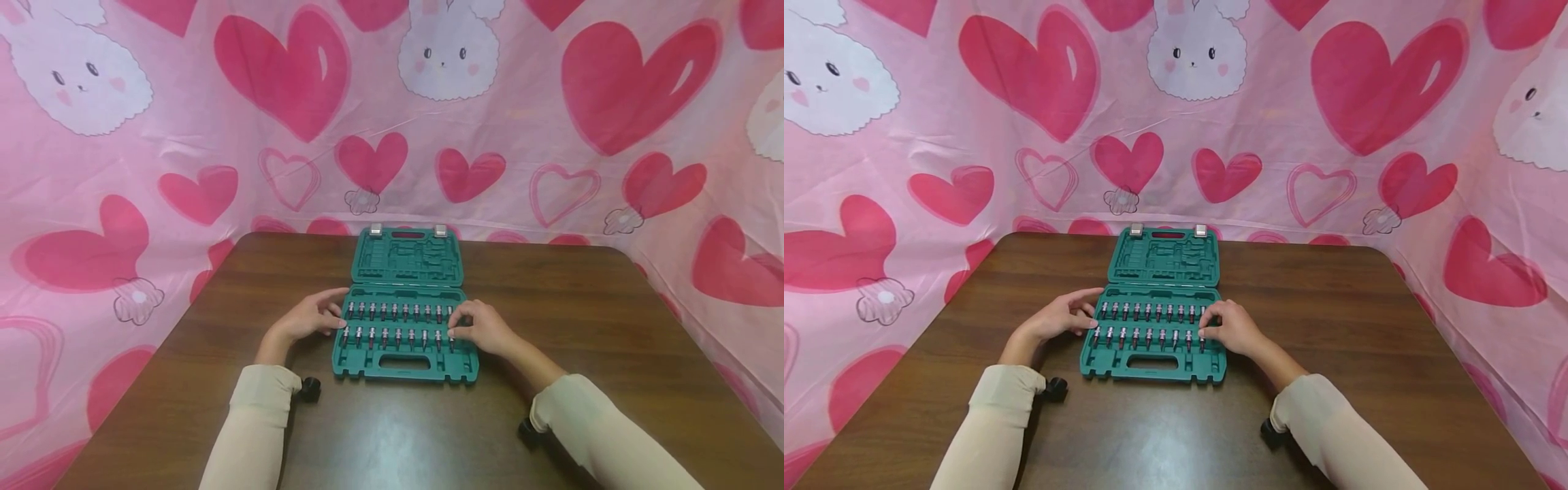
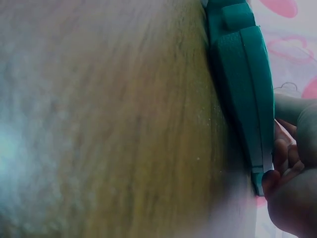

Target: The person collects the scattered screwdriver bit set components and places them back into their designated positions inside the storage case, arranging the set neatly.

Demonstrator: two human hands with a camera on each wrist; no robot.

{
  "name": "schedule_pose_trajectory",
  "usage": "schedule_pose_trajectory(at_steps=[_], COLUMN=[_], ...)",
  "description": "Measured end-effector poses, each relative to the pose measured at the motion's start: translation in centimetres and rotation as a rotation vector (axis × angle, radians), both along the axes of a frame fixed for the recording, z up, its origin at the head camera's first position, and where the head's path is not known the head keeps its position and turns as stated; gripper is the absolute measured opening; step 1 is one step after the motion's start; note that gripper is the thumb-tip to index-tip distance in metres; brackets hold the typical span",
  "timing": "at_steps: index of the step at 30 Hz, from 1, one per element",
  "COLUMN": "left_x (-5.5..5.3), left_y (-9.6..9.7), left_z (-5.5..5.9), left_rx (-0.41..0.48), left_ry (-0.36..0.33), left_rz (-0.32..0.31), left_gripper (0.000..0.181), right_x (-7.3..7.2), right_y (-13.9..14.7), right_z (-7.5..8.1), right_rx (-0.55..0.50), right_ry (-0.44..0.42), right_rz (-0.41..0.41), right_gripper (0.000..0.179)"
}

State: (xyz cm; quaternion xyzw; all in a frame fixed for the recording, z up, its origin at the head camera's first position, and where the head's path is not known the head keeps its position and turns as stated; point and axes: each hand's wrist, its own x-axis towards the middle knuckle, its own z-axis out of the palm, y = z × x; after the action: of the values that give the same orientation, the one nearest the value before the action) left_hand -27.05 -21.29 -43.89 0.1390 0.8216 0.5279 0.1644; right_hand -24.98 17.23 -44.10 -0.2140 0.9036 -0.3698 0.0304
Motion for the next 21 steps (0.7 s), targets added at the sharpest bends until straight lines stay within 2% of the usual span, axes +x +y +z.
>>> schedule_pose_trajectory(at_steps=[4,8,18,21], left_x=[-0.2,-0.1,1.1,0.9], left_y=[-0.1,0.0,0.6,0.5], left_z=[-0.3,-0.1,2.1,1.6], left_rx=[0.007,0.006,-0.002,0.009], left_ry=[0.001,0.005,0.001,-0.001], left_rz=[0.002,0.004,-0.011,-0.008], left_gripper=[0.070,0.070,0.067,0.069], right_x=[0.0,-0.1,-0.8,-1.0], right_y=[0.0,-0.1,-0.4,-0.4], right_z=[-0.1,-0.1,0.5,0.6], right_rx=[-0.009,-0.026,-0.035,-0.033], right_ry=[0.007,0.014,-0.038,-0.043], right_rz=[0.005,-0.005,0.010,0.008], right_gripper=[0.010,0.011,0.007,0.007])
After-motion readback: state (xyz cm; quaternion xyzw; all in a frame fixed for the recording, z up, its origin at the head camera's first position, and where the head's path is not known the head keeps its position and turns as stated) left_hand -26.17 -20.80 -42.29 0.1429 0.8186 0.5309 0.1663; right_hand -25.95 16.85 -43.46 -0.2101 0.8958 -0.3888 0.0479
